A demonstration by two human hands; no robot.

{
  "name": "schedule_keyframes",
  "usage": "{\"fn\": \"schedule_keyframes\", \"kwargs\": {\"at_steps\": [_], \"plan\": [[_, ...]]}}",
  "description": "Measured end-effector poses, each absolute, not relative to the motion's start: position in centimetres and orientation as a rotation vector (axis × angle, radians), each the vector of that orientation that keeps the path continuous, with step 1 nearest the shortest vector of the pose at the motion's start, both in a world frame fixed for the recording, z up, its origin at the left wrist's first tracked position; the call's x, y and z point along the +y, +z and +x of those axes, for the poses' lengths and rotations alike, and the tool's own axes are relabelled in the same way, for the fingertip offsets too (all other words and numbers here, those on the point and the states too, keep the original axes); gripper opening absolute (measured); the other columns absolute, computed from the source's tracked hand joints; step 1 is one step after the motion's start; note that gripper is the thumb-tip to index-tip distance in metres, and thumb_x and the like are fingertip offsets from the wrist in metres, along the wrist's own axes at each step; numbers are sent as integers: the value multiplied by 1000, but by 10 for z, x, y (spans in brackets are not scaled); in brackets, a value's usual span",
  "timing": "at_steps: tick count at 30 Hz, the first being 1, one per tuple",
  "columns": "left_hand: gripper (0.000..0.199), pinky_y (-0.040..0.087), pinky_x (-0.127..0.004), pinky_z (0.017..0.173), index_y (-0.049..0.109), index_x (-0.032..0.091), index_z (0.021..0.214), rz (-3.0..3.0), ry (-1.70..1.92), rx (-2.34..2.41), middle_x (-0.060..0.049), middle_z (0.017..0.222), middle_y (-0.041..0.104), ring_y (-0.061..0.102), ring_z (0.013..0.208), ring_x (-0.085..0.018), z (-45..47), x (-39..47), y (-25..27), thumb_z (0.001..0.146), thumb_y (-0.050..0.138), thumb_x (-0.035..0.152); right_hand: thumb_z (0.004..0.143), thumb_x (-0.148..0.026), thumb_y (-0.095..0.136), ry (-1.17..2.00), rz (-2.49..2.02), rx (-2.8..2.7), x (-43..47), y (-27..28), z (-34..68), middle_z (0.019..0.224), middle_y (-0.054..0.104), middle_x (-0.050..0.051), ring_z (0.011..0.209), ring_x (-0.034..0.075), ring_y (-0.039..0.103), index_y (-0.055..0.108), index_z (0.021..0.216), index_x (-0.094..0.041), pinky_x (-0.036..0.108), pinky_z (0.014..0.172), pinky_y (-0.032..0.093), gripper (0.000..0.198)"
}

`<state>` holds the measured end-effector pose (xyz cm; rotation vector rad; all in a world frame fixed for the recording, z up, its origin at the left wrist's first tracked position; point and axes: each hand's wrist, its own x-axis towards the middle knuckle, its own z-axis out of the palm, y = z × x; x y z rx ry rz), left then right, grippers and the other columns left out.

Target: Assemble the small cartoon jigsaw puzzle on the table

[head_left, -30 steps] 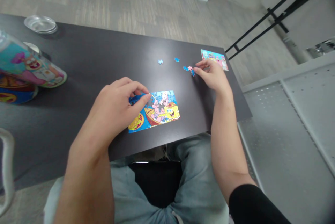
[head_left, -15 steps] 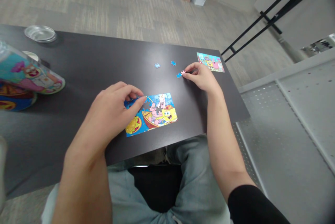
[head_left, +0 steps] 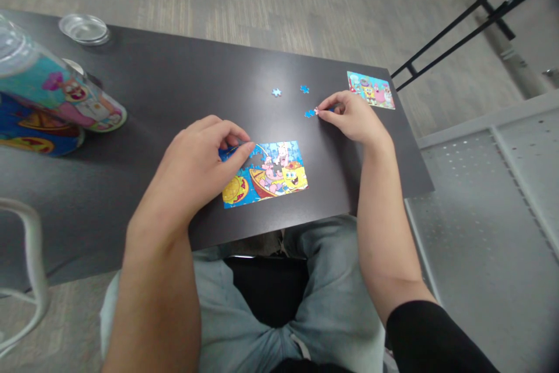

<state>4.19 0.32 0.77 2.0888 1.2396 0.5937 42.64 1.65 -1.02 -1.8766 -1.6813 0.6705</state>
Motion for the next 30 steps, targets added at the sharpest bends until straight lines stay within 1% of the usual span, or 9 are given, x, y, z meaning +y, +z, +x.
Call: {"fn": "schedule_keyframes", "kwargs": {"at_steps": [4,7,10,14,17,22,26,30], "plan": [[23,59,-52,93,82,32,115,2085,607,1249,-7,110,81,75,101,-33,40,3,7,110,79,54,96,-33,99,584,-1872,-1705,17,-11,428,87,64,2,85,27,63,86,105,-29,50,87,58,17],[24,61,-52,92,83,32,115,2089,616,1244,-7,110,82,76,101,-33,38,3,5,110,81,56,96,-32,98,573,-1880,-1735,17,-10,428,91,68,4,87,28,64,88,104,-29,51,89,60,13],[23,62,-50,91,84,33,114,2082,635,1243,-6,107,82,76,102,-33,38,4,4,109,82,56,96,-29,99,614,-1883,-1719,14,-7,424,97,74,4,84,26,63,88,103,-29,49,86,59,13],[22,65,-50,91,85,33,113,2091,631,1249,-5,107,82,78,102,-33,39,3,4,110,81,55,95,-25,102,693,-1873,-1695,8,-2,415,93,75,2,84,24,63,86,99,-28,44,83,54,17],[22,65,-52,94,85,32,115,2100,614,1260,-6,109,82,78,102,-33,39,3,5,111,80,54,94,-24,104,756,-1831,-1709,3,1,410,95,79,2,82,23,63,85,97,-28,42,80,51,19],[22,64,-52,97,84,32,115,2096,608,1261,-7,110,81,78,104,-33,38,3,6,111,79,53,87,-33,113,873,-1768,-1739,-5,5,407,93,78,1,80,24,64,88,100,-30,43,77,51,29],[21,65,-50,96,84,32,113,2108,628,1257,-6,108,81,78,103,-33,38,3,7,110,80,51,81,-41,120,828,-1784,-1756,-7,9,402,100,81,4,82,25,68,91,96,-32,45,76,56,34],[22,64,-50,95,85,31,114,2101,639,1254,-6,109,82,77,102,-32,39,3,7,109,80,52,84,-47,118,852,-1774,-1801,-8,10,393,103,85,6,84,27,73,91,93,-31,44,75,59,32]]}}
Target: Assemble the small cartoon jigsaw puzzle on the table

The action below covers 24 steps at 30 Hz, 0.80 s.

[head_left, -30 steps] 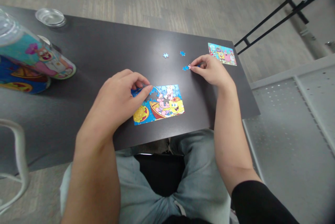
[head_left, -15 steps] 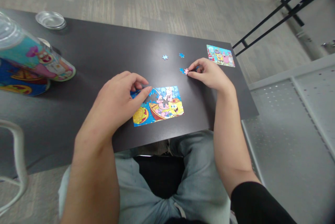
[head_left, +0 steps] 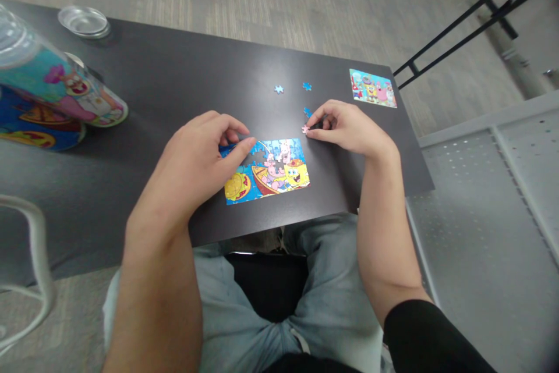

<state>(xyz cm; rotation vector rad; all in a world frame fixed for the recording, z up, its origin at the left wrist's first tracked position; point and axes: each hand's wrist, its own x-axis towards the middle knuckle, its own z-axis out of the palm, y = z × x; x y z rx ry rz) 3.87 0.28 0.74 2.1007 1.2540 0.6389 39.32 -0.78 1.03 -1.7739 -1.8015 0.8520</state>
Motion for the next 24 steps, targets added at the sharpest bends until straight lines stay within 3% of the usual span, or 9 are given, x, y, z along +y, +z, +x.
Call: {"fn": "schedule_keyframes", "kwargs": {"at_steps": [3,8,16,24], "plan": [[21,63,-50,94,85,31,113,2087,643,1256,-7,109,81,76,99,-33,39,3,6,108,80,51,91,-47,109,903,-1724,-1843,-9,9,389,101,89,6,85,27,75,90,96,-30,45,78,62,26],[20,63,-49,93,86,30,112,2072,678,1266,-7,108,82,77,98,-32,38,3,3,105,80,47,92,-32,104,811,-1699,-1882,-9,7,389,119,92,8,86,25,76,91,107,-27,47,88,67,21],[23,64,-52,94,87,30,113,2064,689,1251,-8,107,82,77,99,-34,37,4,1,106,82,51,95,-23,101,758,-1731,-1925,-9,11,387,117,87,8,83,23,75,90,101,-28,49,95,69,13],[17,63,-51,93,86,30,112,2061,691,1256,-7,108,82,77,99,-33,38,2,3,105,81,45,92,-39,112,979,-1658,-1826,-11,11,383,98,86,2,87,24,75,83,102,-29,39,82,60,33]]}}
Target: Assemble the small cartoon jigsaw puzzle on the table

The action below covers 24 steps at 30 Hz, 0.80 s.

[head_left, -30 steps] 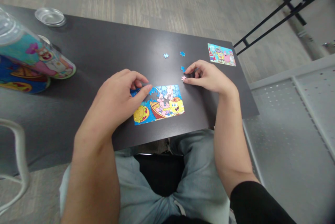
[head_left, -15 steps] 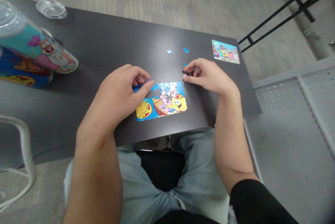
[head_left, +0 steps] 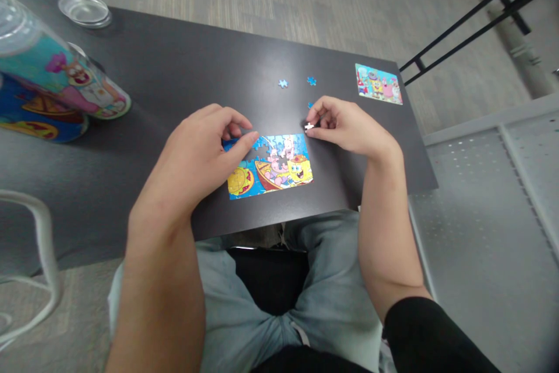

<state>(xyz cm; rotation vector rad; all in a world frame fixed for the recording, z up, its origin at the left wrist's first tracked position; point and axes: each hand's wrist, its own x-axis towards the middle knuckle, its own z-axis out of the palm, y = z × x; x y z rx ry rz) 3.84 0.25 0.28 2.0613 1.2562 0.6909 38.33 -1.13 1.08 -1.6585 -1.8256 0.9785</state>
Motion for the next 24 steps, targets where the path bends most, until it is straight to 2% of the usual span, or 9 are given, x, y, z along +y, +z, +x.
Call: {"fn": "schedule_keyframes", "kwargs": {"at_steps": [6,9,11,14,22,24], "plan": [[13,64,-50,95,87,31,110,2027,692,1262,-7,108,82,78,100,-33,39,3,4,103,84,42,93,-48,113,1088,-1547,-1789,-13,10,384,102,88,4,98,27,80,82,100,-29,43,92,67,37],[15,65,-51,94,87,30,110,2036,688,1259,-8,110,83,78,100,-34,39,2,4,104,82,42,99,-43,109,1188,-1429,-1772,-18,16,377,109,91,3,102,27,82,85,104,-29,45,100,70,29],[16,65,-52,95,87,30,111,2043,678,1256,-9,111,83,78,101,-34,39,2,5,105,81,43,101,-38,108,1277,-1400,-1748,-22,23,368,114,92,3,101,25,84,87,107,-29,44,99,71,24],[15,65,-52,95,87,30,111,2035,678,1253,-9,111,83,78,102,-33,39,1,5,106,81,43,97,-35,113,1404,-1388,-1733,-25,31,353,114,94,4,101,27,87,90,111,-30,45,94,75,27],[13,68,-53,104,85,32,109,1998,692,1243,-8,114,81,80,109,-35,40,1,5,106,86,45,87,-42,121,1491,-1352,-1750,-22,20,343,104,93,4,105,33,91,88,106,-32,49,94,81,39],[16,67,-55,107,85,33,110,2006,680,1254,-8,117,82,80,110,-35,40,1,5,107,84,49,89,-43,120,1507,-1359,-1749,-22,20,343,104,93,5,108,34,92,88,106,-33,51,95,82,37]]}}
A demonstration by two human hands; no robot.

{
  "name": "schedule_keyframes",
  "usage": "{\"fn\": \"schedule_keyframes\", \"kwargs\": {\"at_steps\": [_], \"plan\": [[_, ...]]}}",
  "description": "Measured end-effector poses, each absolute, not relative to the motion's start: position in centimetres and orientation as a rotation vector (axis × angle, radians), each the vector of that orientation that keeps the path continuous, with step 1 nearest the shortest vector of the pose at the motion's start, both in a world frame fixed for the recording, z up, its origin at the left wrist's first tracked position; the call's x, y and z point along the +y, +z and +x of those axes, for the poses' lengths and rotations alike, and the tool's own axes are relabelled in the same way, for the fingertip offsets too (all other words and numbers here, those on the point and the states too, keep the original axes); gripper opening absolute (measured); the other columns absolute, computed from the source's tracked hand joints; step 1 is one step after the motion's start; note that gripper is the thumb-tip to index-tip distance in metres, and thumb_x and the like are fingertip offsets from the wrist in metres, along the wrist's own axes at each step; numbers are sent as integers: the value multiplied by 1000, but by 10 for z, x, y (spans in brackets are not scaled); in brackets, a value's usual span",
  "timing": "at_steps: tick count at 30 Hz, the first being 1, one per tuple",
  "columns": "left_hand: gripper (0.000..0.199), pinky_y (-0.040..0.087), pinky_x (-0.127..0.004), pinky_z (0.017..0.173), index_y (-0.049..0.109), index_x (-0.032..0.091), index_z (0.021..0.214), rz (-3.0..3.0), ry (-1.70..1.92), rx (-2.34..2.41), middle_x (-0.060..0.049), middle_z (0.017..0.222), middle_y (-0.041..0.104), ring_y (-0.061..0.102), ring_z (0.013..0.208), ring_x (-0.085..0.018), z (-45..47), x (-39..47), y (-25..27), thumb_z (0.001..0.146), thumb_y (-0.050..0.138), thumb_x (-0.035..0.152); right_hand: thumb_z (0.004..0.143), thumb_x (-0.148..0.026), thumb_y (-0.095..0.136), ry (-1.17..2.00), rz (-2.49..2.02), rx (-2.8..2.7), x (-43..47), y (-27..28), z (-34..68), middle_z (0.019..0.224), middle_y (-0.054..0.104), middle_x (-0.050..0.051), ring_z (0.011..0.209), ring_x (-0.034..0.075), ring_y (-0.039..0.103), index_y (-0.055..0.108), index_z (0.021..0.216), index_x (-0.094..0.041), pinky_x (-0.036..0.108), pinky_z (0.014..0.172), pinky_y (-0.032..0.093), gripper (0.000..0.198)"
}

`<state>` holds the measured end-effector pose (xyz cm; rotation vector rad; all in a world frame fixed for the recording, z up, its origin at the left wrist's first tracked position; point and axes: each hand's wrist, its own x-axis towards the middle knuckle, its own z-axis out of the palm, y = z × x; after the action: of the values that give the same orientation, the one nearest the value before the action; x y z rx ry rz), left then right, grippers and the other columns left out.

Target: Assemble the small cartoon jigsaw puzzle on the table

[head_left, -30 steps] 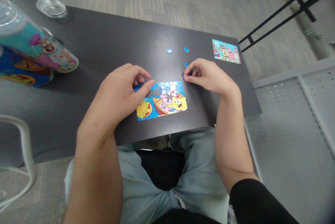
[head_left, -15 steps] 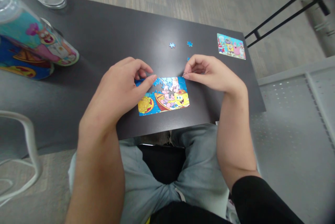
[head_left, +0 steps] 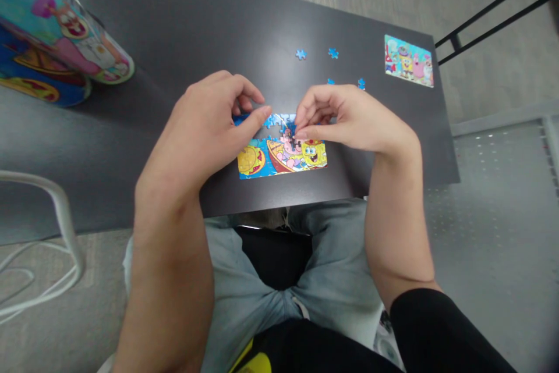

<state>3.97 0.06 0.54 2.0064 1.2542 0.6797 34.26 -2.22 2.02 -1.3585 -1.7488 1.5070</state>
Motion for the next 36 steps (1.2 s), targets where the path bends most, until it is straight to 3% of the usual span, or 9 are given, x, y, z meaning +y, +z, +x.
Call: {"fn": "schedule_keyframes", "kwargs": {"at_steps": [6,13,29,36], "plan": [[25,63,-59,111,87,32,115,2006,654,1280,-10,121,84,81,115,-39,40,-2,10,109,83,56,90,-36,115,1497,-1471,-1767,-25,31,336,106,94,4,113,37,92,88,107,-34,55,99,81,32],[27,62,-57,109,87,29,119,2024,653,1270,-9,119,82,77,111,-35,39,-1,9,111,83,54,91,-29,113,1496,-1508,-1782,-24,36,332,109,96,5,113,38,90,90,109,-35,60,106,77,30],[31,60,-54,104,89,25,124,2037,650,1262,-8,121,81,76,109,-32,38,-2,10,113,80,52,90,-27,112,1474,-1502,-1828,-23,34,331,109,94,5,112,37,89,91,107,-35,57,107,78,29],[27,62,-56,105,89,29,123,2045,630,1284,-7,123,83,78,112,-34,37,-1,8,113,80,53,102,-26,104,1465,-1415,-1871,-23,33,336,108,95,4,109,30,90,93,111,-28,47,106,73,15]]}}
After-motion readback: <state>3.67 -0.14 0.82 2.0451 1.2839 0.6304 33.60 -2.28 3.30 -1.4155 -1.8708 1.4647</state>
